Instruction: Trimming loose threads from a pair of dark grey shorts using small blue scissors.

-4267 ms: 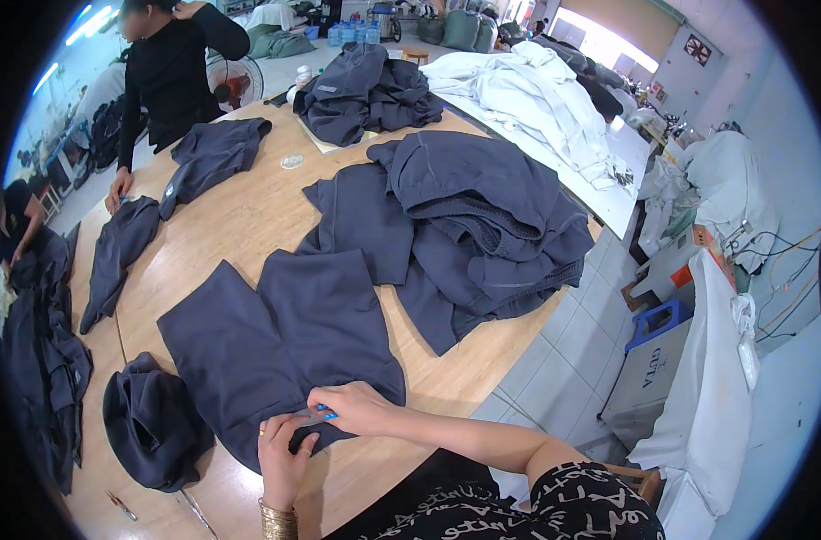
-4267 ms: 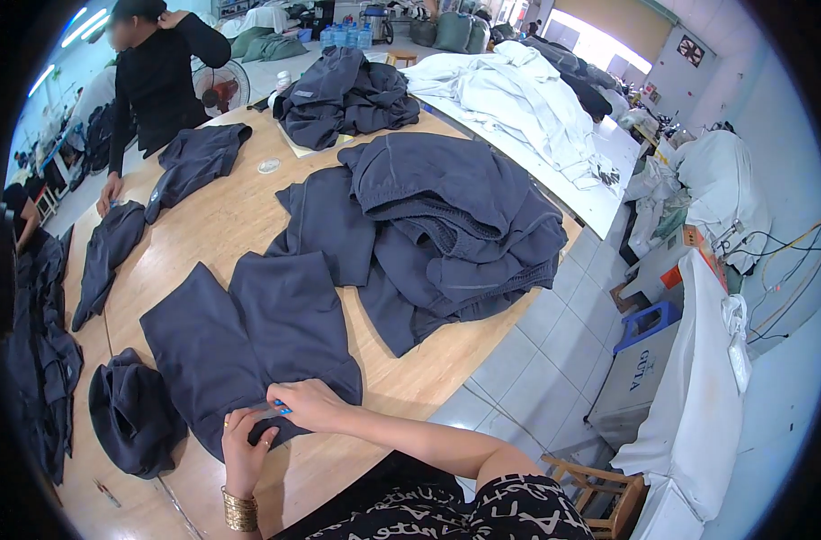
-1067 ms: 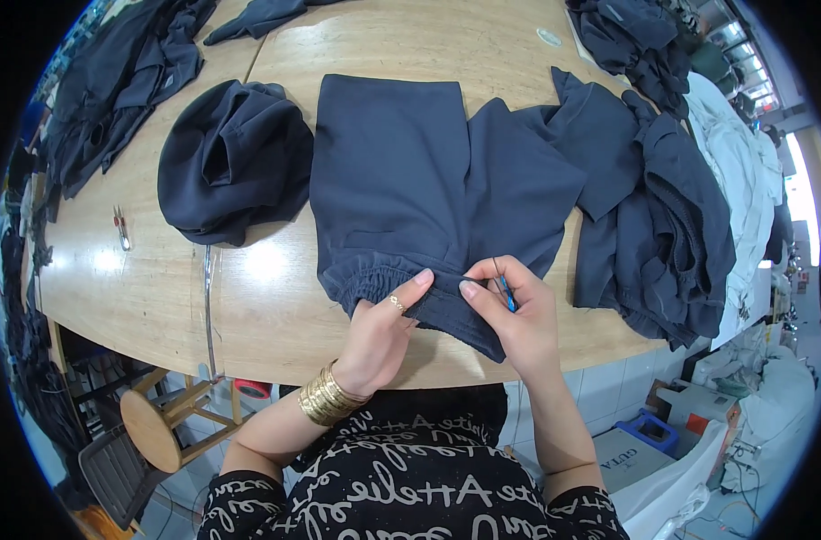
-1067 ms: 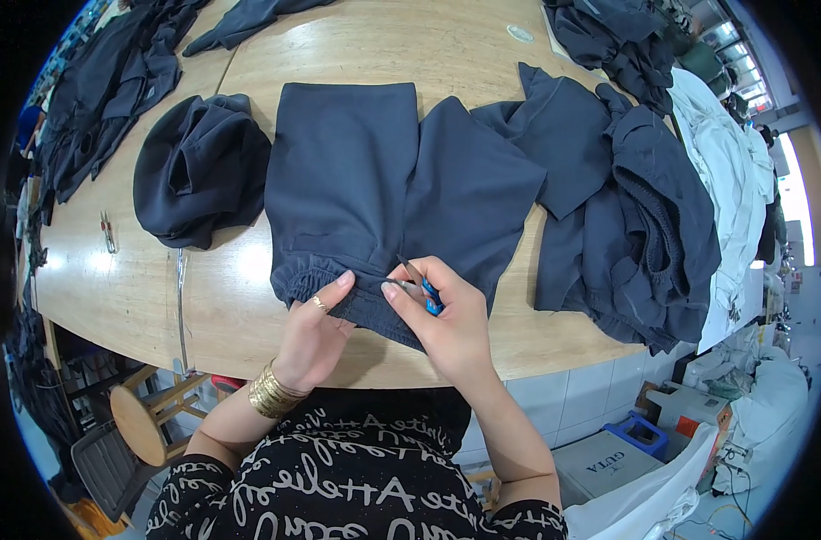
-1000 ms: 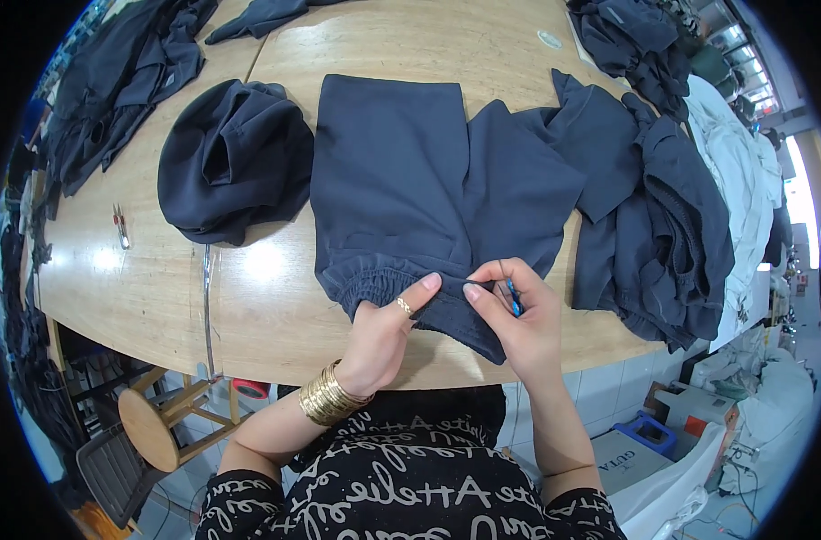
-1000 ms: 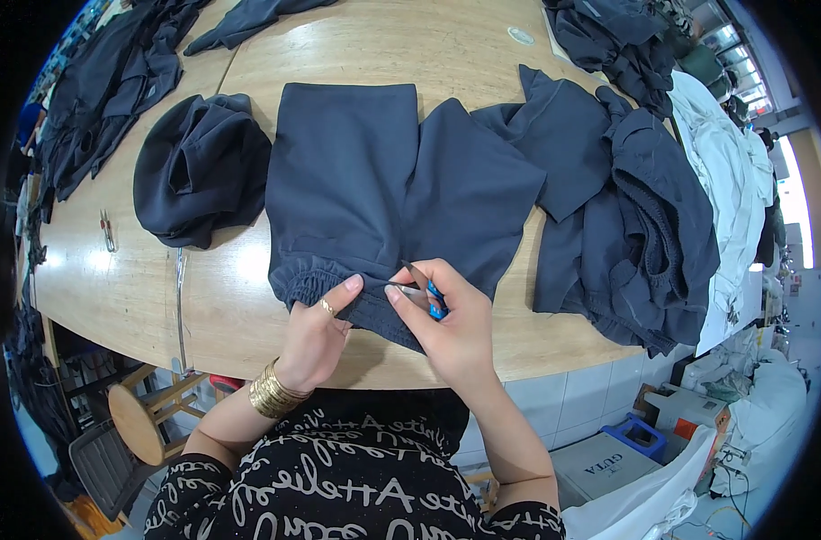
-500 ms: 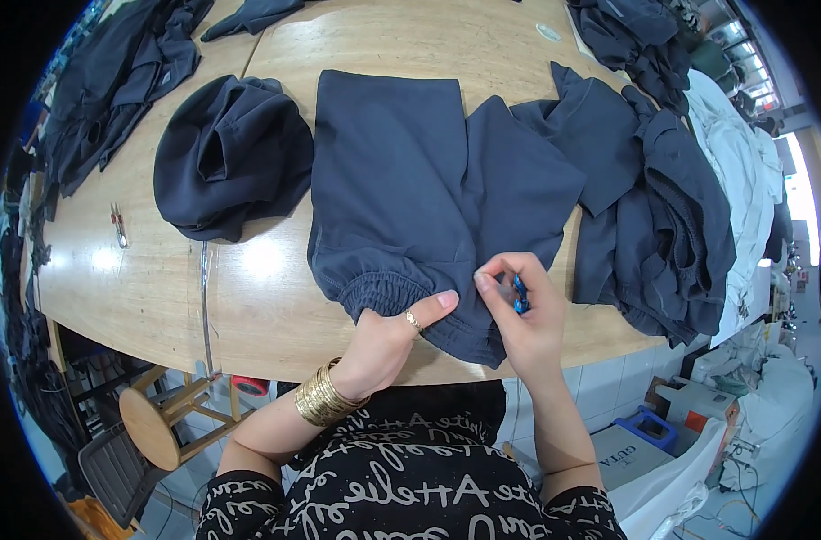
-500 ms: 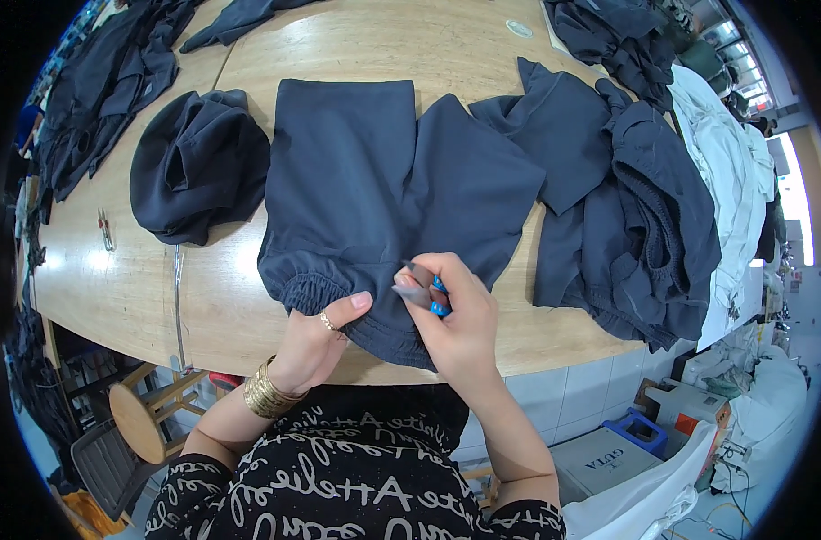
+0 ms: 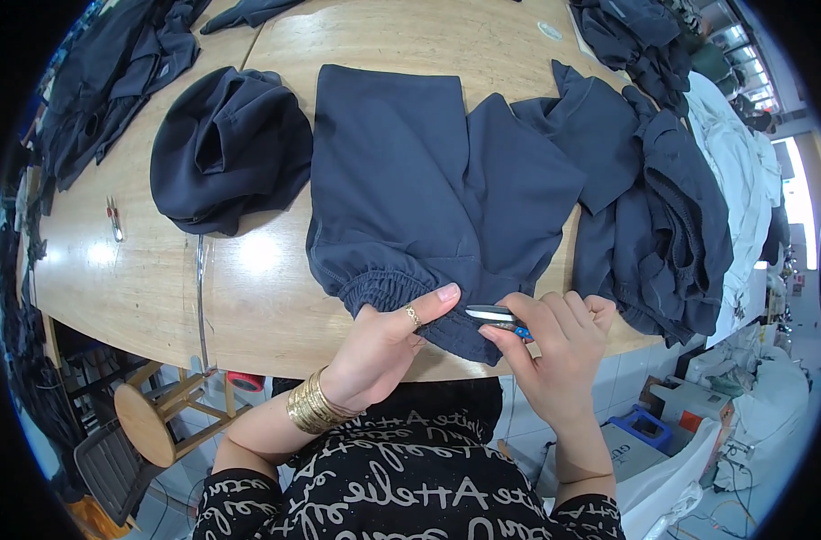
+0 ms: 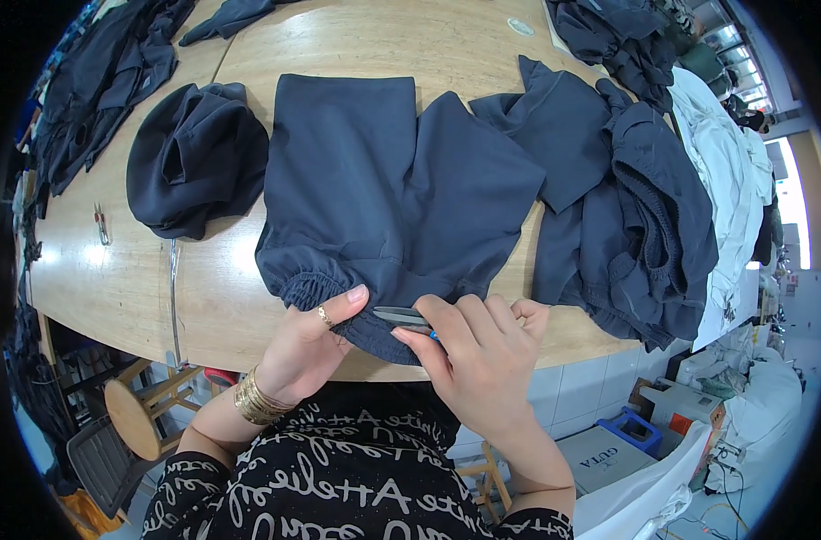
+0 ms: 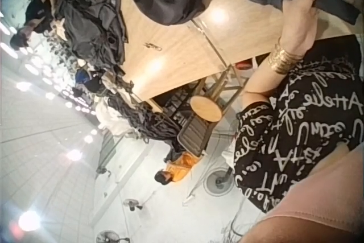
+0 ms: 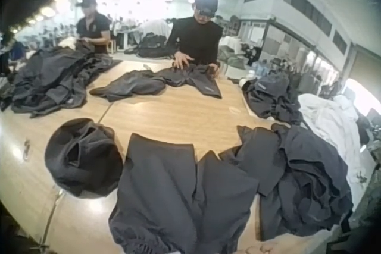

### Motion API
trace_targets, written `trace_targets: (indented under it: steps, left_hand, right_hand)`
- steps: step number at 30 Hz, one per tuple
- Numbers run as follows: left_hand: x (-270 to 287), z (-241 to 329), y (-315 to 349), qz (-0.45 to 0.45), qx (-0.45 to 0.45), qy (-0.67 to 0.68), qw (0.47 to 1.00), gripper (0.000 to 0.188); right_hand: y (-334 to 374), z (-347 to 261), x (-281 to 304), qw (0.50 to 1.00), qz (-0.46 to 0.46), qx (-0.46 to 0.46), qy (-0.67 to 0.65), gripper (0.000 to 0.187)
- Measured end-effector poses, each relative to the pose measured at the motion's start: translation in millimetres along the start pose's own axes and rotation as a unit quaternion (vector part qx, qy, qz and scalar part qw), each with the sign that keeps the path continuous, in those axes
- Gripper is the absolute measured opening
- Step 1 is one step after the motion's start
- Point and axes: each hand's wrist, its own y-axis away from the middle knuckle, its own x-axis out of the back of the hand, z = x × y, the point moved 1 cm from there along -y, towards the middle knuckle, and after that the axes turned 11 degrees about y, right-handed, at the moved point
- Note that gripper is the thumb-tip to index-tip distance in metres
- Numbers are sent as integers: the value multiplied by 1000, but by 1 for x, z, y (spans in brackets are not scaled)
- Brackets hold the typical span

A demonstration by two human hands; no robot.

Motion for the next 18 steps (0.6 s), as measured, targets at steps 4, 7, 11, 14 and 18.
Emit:
trace_targets:
  steps: [4,7,11,14,18]
  left_hand:
    - [-2,-1,2,9,1,1,1000,23]
    - [-2,-1,1,7,-4,1,1000,23]
    - [-2,-1,1,-7,-10,9,1000,23]
    - [0,-2,1,-20,-14,-15,1000,29]
    - [-1,-3,1,-3,-3,10,1000,18]
  right_hand:
    - [-1,-2,0,1000,-4,1,-8,28]
    - [-2,-1,-1,1000,-6,-1,-13,28]
    - [-2,-2,0,1000,-8,1,-14,28]
    - [-1,-2,1,1000,-15,-5,-13,28]
    - [-1,-2,0,1000,-13,-6,-14,28]
